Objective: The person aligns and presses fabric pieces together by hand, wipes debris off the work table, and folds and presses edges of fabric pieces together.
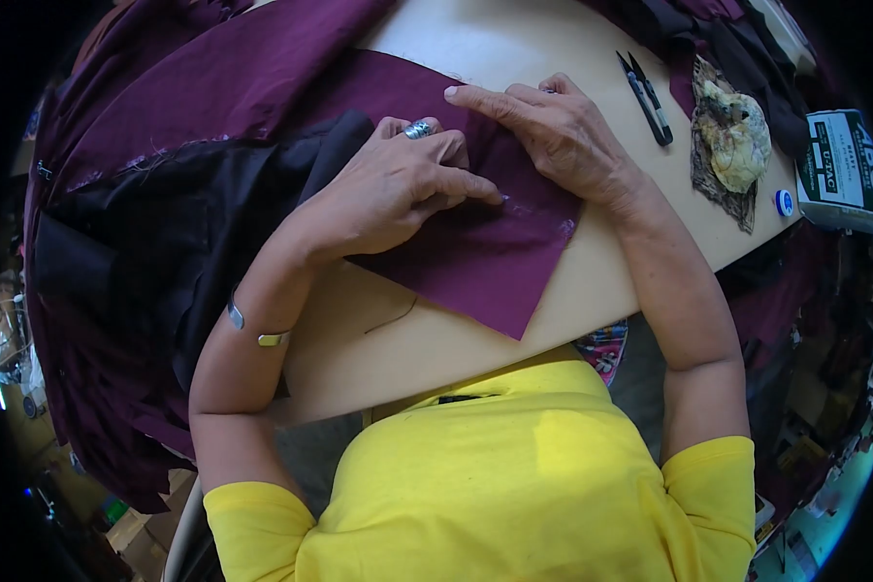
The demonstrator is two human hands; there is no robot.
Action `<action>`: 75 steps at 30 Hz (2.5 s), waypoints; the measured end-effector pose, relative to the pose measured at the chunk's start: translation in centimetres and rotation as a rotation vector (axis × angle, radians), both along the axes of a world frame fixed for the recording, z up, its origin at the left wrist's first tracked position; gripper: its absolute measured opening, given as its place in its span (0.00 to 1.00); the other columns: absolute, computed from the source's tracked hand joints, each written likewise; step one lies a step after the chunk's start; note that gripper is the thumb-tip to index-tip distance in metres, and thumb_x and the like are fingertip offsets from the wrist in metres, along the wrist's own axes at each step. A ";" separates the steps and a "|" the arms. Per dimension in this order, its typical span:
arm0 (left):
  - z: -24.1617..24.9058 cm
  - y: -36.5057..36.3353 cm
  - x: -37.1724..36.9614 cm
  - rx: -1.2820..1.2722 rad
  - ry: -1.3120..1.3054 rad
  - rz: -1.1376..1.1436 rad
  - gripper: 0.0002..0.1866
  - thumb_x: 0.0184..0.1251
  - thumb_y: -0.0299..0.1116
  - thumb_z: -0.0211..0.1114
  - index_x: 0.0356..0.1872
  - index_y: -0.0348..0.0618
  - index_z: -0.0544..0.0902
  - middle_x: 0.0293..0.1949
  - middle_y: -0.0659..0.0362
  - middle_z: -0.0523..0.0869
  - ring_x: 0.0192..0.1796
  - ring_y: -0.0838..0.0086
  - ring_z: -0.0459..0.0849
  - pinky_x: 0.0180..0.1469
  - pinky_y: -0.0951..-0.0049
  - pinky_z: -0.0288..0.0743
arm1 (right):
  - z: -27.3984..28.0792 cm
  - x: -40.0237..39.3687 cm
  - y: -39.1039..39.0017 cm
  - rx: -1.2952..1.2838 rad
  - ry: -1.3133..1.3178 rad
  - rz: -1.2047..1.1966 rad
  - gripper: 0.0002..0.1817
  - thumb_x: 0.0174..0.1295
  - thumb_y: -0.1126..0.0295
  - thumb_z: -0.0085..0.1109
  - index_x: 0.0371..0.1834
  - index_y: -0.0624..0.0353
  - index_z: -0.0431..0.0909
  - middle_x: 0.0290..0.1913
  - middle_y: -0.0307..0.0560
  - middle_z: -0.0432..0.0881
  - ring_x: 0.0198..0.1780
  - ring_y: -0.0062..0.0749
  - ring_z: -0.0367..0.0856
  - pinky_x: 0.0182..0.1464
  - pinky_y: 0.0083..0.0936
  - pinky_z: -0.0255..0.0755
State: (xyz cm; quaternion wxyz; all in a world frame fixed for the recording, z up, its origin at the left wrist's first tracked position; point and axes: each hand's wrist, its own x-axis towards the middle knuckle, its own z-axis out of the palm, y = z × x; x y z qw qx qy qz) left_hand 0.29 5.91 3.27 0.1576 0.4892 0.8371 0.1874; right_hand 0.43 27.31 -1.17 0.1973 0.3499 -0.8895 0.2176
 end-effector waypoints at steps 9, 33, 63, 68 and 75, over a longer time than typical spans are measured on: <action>-1.1 2.3 1.4 0.108 0.122 0.104 0.06 0.58 0.29 0.62 0.34 0.47 0.75 0.33 0.62 0.76 0.41 0.67 0.75 0.46 0.64 0.63 | -0.3 -0.1 0.5 -0.032 0.015 -0.038 0.27 0.58 0.74 0.48 0.62 0.36 0.68 0.29 0.32 0.77 0.29 0.25 0.76 0.39 0.22 0.66; 0.1 2.1 1.7 0.064 0.358 -0.021 0.17 0.51 0.22 0.60 0.40 0.57 0.83 0.32 0.63 0.72 0.42 0.70 0.73 0.56 0.61 0.58 | 0.1 0.1 0.5 -0.020 0.024 -0.031 0.29 0.54 0.76 0.52 0.61 0.39 0.71 0.26 0.33 0.74 0.27 0.25 0.74 0.39 0.21 0.65; -1.4 3.2 1.2 0.114 0.225 -0.032 0.08 0.56 0.32 0.64 0.37 0.51 0.77 0.35 0.62 0.75 0.44 0.68 0.73 0.52 0.65 0.61 | 0.2 3.6 3.1 -0.167 -0.120 -0.192 0.28 0.59 0.75 0.54 0.64 0.40 0.67 0.47 0.37 0.82 0.40 0.28 0.81 0.47 0.26 0.64; -0.3 3.6 1.0 0.020 0.115 -0.075 0.07 0.58 0.29 0.61 0.37 0.51 0.77 0.33 0.63 0.75 0.42 0.68 0.73 0.47 0.66 0.60 | 0.0 3.1 3.0 -0.185 -0.090 -0.169 0.27 0.59 0.76 0.53 0.61 0.38 0.69 0.46 0.35 0.82 0.40 0.26 0.81 0.45 0.26 0.64; -1.4 5.3 2.2 0.112 0.142 0.019 0.06 0.59 0.28 0.60 0.36 0.52 0.80 0.32 0.62 0.73 0.42 0.69 0.73 0.47 0.64 0.59 | -0.2 3.1 3.1 -0.162 -0.075 -0.176 0.24 0.58 0.76 0.51 0.59 0.40 0.72 0.36 0.37 0.82 0.35 0.26 0.80 0.45 0.26 0.64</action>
